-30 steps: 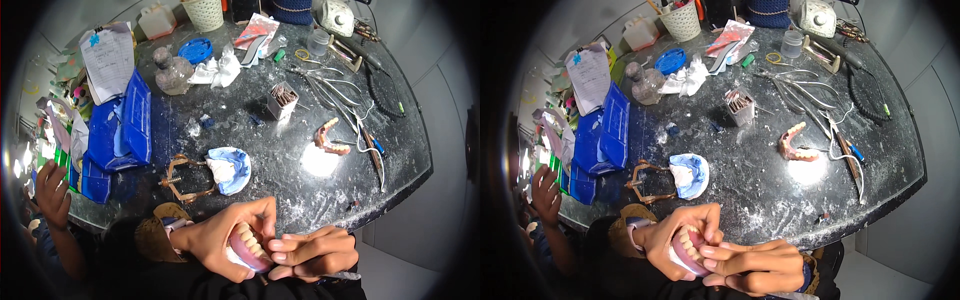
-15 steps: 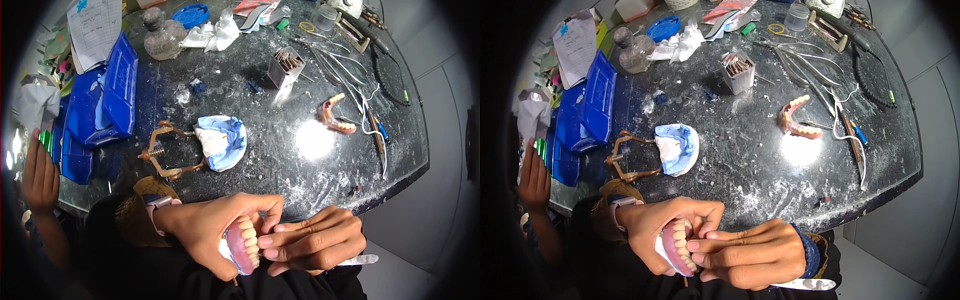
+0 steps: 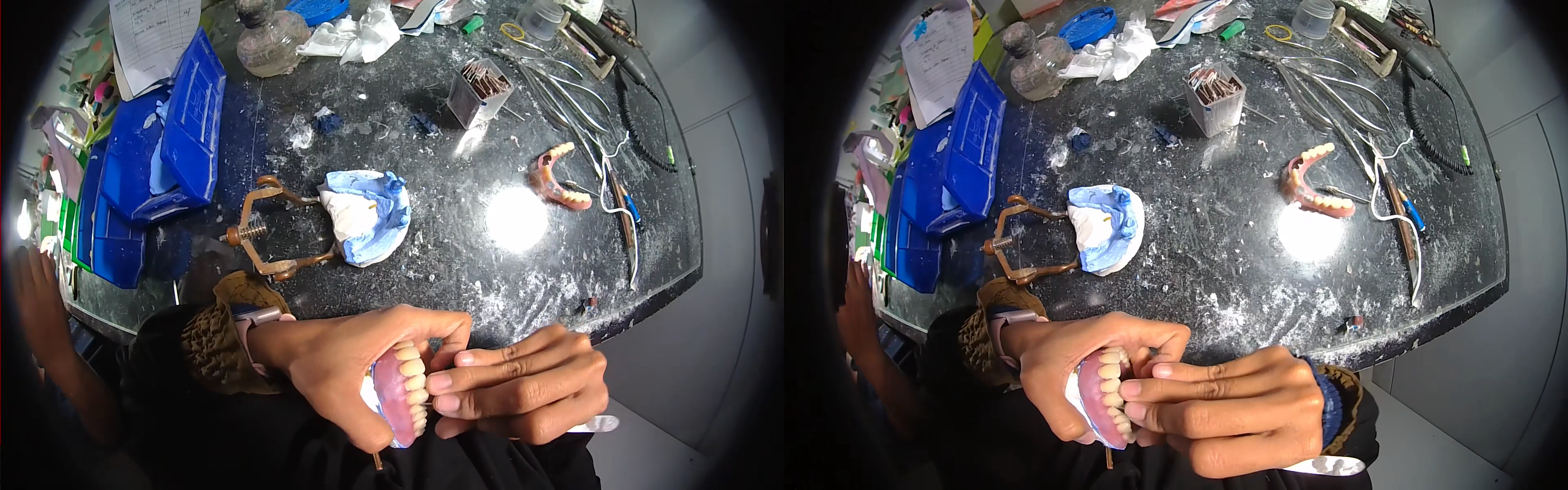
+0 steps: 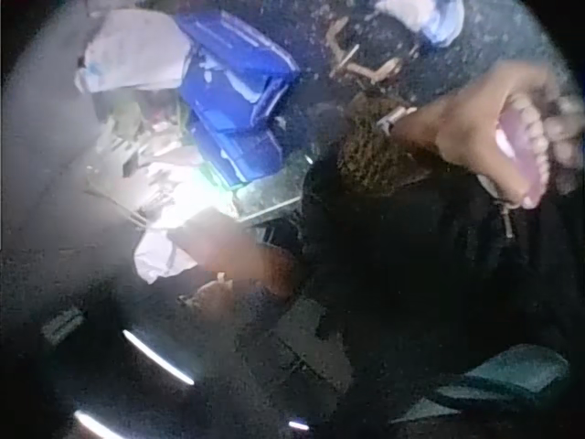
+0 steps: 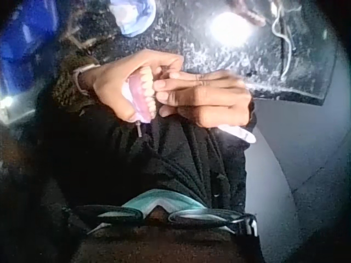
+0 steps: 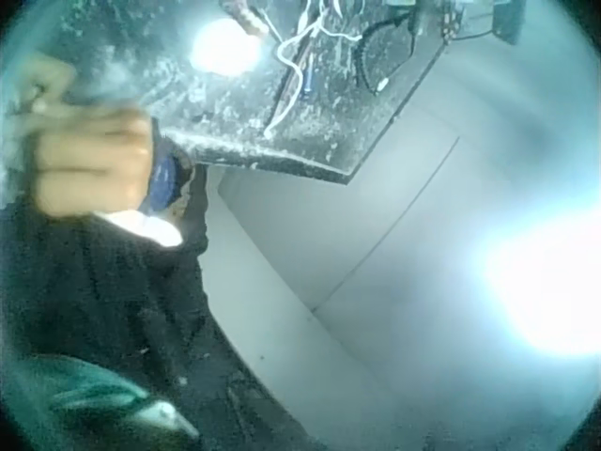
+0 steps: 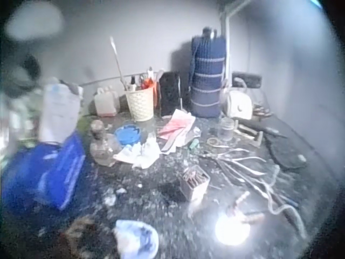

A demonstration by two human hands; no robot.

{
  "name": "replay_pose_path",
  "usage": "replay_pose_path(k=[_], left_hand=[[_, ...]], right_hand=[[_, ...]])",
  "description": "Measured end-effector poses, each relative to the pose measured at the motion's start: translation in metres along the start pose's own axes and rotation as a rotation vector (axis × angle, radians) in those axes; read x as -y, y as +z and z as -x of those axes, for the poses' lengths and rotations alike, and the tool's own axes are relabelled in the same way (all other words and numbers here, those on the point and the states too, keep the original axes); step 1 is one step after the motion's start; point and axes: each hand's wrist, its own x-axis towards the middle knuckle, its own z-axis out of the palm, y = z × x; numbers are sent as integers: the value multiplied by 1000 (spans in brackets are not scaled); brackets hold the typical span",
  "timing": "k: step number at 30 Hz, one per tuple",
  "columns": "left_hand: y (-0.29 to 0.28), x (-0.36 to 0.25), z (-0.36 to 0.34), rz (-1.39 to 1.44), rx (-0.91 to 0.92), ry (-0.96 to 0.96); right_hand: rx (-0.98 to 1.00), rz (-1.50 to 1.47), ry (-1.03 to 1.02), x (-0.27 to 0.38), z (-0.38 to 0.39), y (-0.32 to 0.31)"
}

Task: The person carves wax on a dental prosthesis using a metal tool, tests its fit onto a dental articulator, and removes the denture base by hand.

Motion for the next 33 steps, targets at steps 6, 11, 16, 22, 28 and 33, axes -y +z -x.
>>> replay_pose_path(k=[6,11,16,22,28,33], left_hand=[[0,2,1,78,-2,13],[-1,6,0,85,-16,-9],[1,8,0,130,-19,0],[1,5,0,90,-28,-17],[2,0,1,-24,-23,-52],[2,0,1,72,-18,-77]], right_hand=[[-116,-8,-68,-9,9,15],[-371,-198,-45,-15,6,26],[-334,-202,40,-10,1,19],[-203,-132,117,-5,-2,7],[-74,-133,151,0,-7,-4],[6,-88,117,-2,-12,-5]])
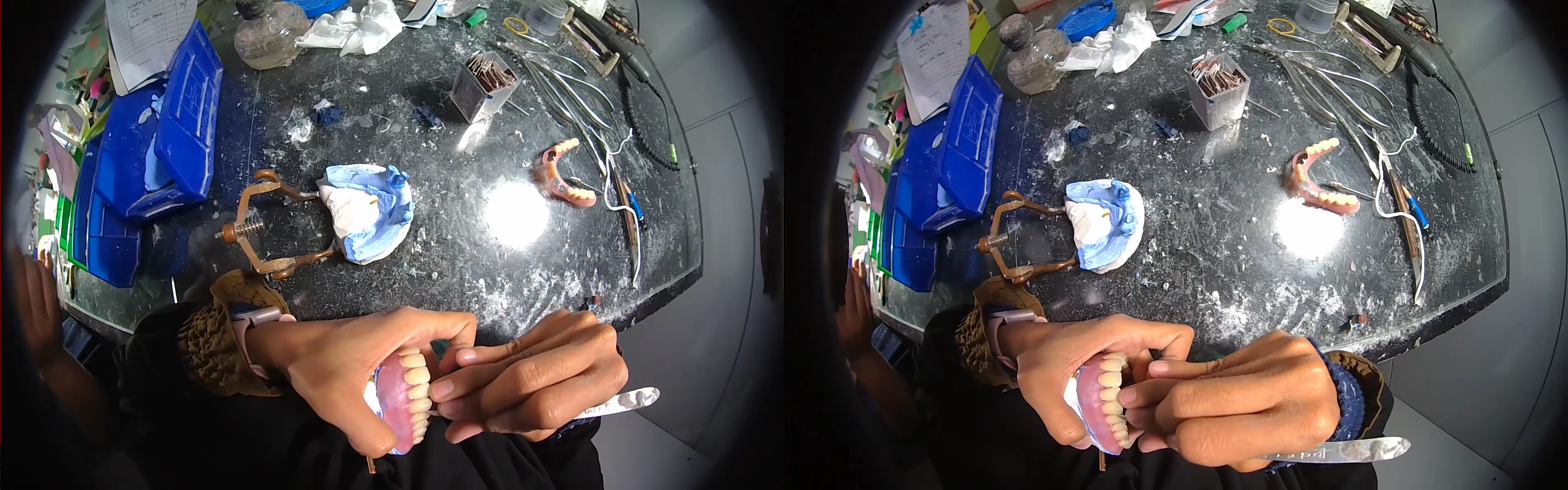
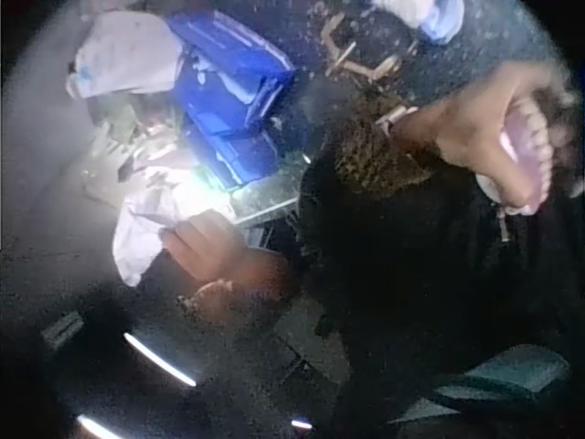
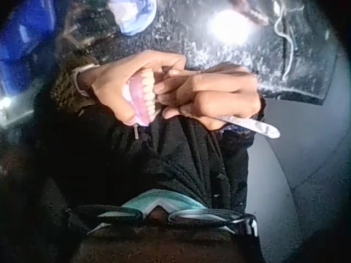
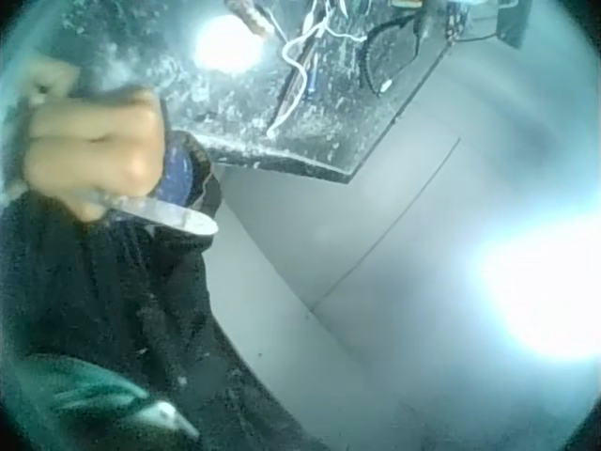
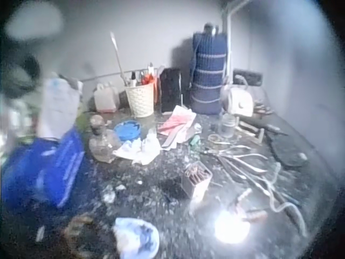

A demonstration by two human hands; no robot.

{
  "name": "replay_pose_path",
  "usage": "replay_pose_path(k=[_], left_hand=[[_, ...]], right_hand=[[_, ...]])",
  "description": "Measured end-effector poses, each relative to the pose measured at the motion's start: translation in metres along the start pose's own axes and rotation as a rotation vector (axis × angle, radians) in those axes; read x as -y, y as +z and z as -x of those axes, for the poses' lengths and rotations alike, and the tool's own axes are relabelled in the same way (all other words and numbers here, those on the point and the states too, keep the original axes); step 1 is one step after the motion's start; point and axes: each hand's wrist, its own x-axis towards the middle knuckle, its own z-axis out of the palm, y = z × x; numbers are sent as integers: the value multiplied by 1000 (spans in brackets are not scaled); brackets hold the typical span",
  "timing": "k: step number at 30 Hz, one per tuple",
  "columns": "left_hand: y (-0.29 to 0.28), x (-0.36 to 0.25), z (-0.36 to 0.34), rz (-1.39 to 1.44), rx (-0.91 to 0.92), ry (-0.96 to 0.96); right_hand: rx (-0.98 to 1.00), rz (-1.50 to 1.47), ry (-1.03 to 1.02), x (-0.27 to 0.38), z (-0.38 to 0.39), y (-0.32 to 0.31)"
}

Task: The person carves wax on a dental prosthesis using a metal tool, tests its fit onto a dental articulator, and removes the denture base by hand.

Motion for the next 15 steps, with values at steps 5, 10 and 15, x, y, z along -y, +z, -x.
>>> replay_pose_path(k=[5,10,15], left_hand=[[0,-2,-2,74,9,-8],[-2,11,-1,117,-25,135],[-4,6,1,41,-66,226]], right_hand=[[-85,-7,3,-5,8,5],[-418,-201,15,-11,10,24],[-427,-166,96,-2,21,22]])
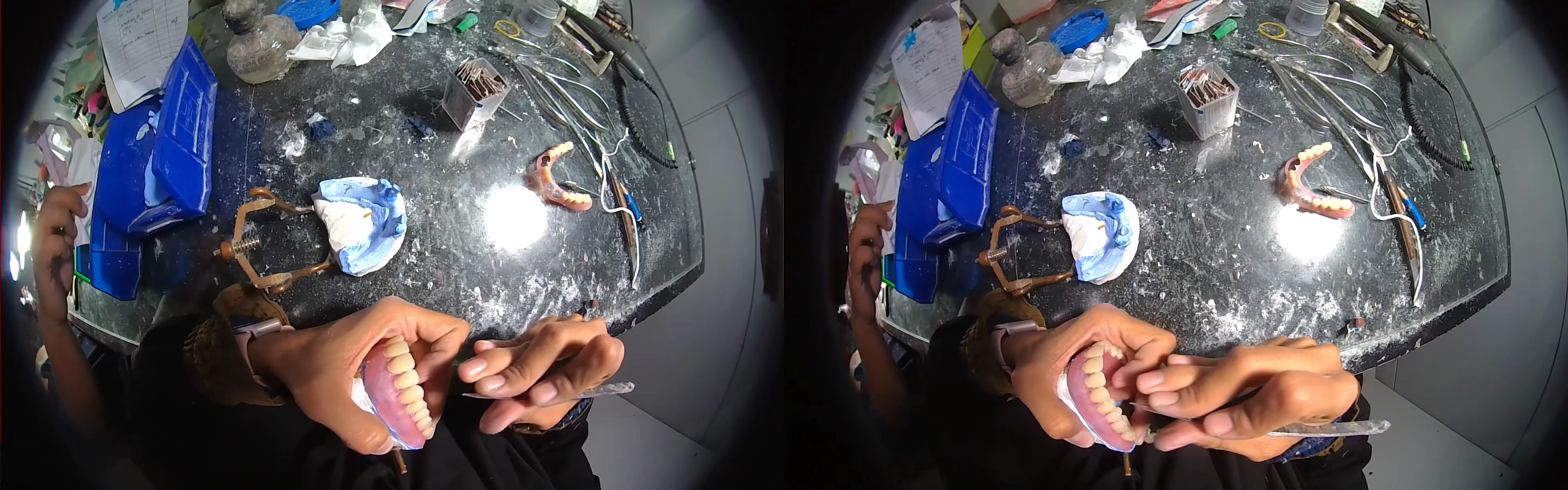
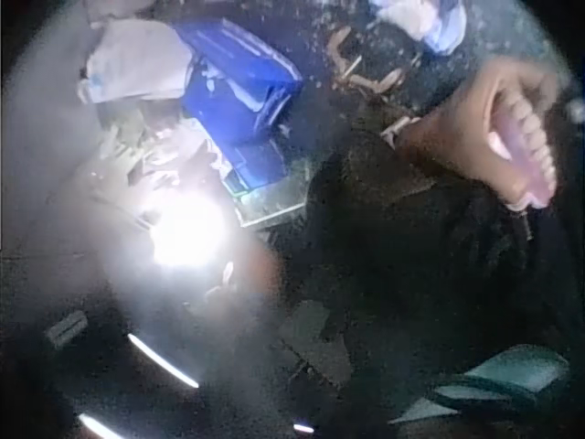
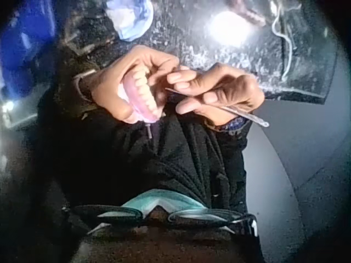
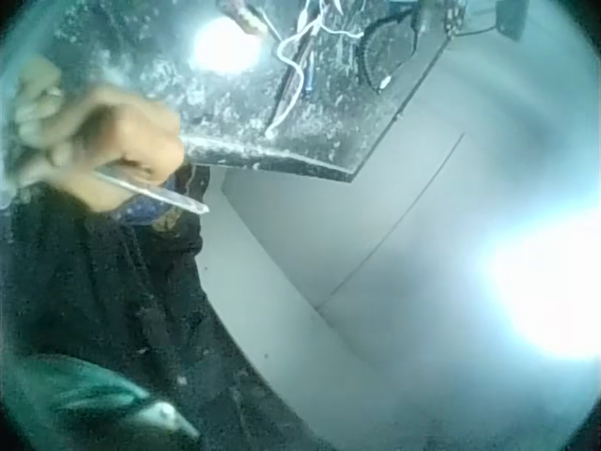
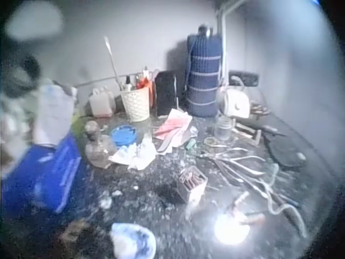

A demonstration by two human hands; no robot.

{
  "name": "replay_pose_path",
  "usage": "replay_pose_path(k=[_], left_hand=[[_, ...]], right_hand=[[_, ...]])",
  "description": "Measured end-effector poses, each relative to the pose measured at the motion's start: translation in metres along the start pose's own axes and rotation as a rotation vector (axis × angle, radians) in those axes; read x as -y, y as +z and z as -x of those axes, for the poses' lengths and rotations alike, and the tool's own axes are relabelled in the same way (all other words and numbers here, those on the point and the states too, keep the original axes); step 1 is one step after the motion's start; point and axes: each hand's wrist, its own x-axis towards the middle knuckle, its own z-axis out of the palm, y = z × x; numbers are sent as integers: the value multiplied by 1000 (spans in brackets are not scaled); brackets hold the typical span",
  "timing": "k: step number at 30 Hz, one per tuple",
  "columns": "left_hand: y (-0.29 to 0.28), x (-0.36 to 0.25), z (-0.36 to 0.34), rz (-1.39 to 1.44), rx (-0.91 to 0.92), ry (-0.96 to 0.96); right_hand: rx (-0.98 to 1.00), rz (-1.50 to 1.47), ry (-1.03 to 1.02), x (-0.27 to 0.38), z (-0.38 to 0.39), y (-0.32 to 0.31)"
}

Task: The person carves wax on a dental prosthesis using a metal tool, tests its fit onto a dental articulator, and removes the denture base by hand.

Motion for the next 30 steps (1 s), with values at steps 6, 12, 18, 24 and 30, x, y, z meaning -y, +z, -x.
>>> replay_pose_path(k=[6,12,18,24,30], left_hand=[[5,5,-5,-361,-120,372],[7,7,-6,-642,-227,581],[9,6,-9,-668,-210,603],[10,7,-9,-637,-243,581],[11,10,-7,-652,-260,590]], right_hand=[[-159,178,19,10,14,-1],[-196,308,-97,16,28,8],[-51,303,-118,15,38,2],[32,389,-118,20,33,4],[-21,480,-90,26,36,16]])
